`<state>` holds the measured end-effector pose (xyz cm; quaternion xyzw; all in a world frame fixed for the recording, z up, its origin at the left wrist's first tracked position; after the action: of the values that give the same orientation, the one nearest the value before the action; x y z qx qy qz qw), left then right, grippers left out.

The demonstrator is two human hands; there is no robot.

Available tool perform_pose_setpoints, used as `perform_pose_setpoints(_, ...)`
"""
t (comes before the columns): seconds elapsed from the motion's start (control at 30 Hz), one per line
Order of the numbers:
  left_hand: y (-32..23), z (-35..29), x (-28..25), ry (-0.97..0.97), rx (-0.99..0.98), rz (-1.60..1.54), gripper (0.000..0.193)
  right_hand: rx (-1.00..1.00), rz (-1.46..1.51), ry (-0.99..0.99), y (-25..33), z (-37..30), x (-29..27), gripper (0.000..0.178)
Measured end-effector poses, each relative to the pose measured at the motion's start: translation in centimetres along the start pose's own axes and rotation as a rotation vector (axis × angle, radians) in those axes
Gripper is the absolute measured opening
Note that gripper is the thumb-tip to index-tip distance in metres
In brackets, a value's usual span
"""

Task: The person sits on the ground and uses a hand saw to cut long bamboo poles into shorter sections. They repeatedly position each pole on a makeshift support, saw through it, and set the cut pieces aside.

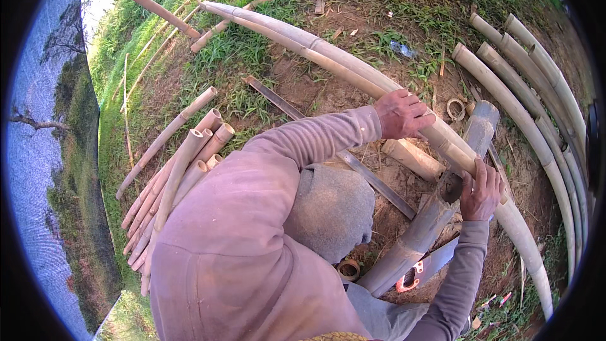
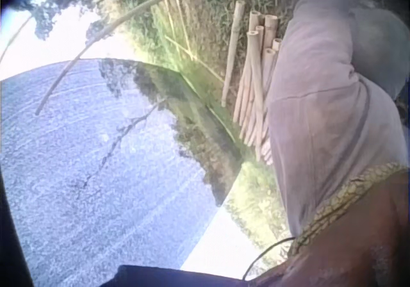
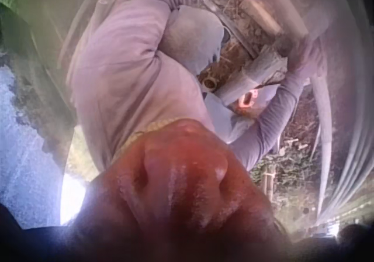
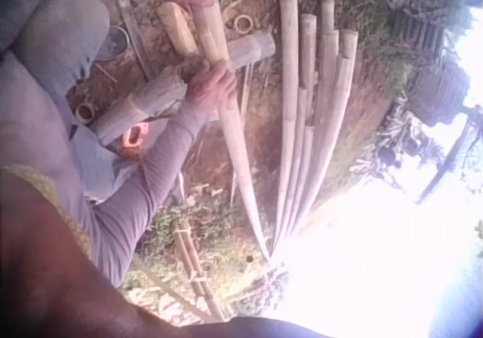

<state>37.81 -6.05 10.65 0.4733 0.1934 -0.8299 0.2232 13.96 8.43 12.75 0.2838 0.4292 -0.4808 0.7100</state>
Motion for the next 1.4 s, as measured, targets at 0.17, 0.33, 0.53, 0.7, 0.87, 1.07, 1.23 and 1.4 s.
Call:
perform_pose_setpoints(0.17, -0.5, -0.8, -1.7, 0.076, 0.068, -0.11, 0.047, -0.024, 0.114, 0.042, 1.4, -1.8, 0.6, 0.047)
perform_pose_setpoints(0.33, -0.3, -1.1, -1.3, 0.1, 0.079, -0.172, 0.044, 0.006, 0.168, 0.065, 2.1, -2.1, 1.0, 0.047)
perform_pose_setpoints(0.53, -0.3, -0.1, -0.2, 0.187, 0.052, -0.249, 0.042, 0.095, 0.221, 0.094, 1.2, -1.7, 0.2, 0.042)
perform_pose_setpoints(0.7, 0.4, 1.7, 0.2, 0.129, -0.019, -0.289, 0.038, 0.138, 0.101, 0.06, -1.7, 0.2, 1.0, 0.039)
perform_pose_setpoints(0.87, 0.0, 2.3, 2.2, 0.037, -0.035, -0.251, 0.031, 0.243, -0.023, 0.07, -2.5, -0.1, 1.2, 0.037)
perform_pose_setpoints(1.07, 0.0, 1.0, 2.8, 0.045, 0.008, -0.268, 0.037, 0.474, -0.194, -0.203, 0.9, -6.4, -1.8, 0.044)
perform_pose_setpoints(1.23, -0.5, 1.5, 2.9, 0.023, 0.087, -0.183, 0.038, 1.298, -0.089, 0.007, 7.5, -30.0, 2.1, 0.045)
perform_pose_setpoints(1.4, -0.7, 1.6, 2.3, 0.032, 0.11, -0.105, 0.036, 1.557, -0.06, 0.52, 14.9, -36.8, 3.4, 0.042)
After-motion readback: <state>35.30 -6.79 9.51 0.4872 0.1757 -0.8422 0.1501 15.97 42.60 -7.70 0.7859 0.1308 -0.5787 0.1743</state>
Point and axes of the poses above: each hand's wrist, its own z-axis towards the middle knuckle, its own x-axis out of the palm, y = z × x, the point moved 6 cm from there along z, towards the middle knuckle, and after that the axes turned 14 degrees about -x, right-handed, at the moved point
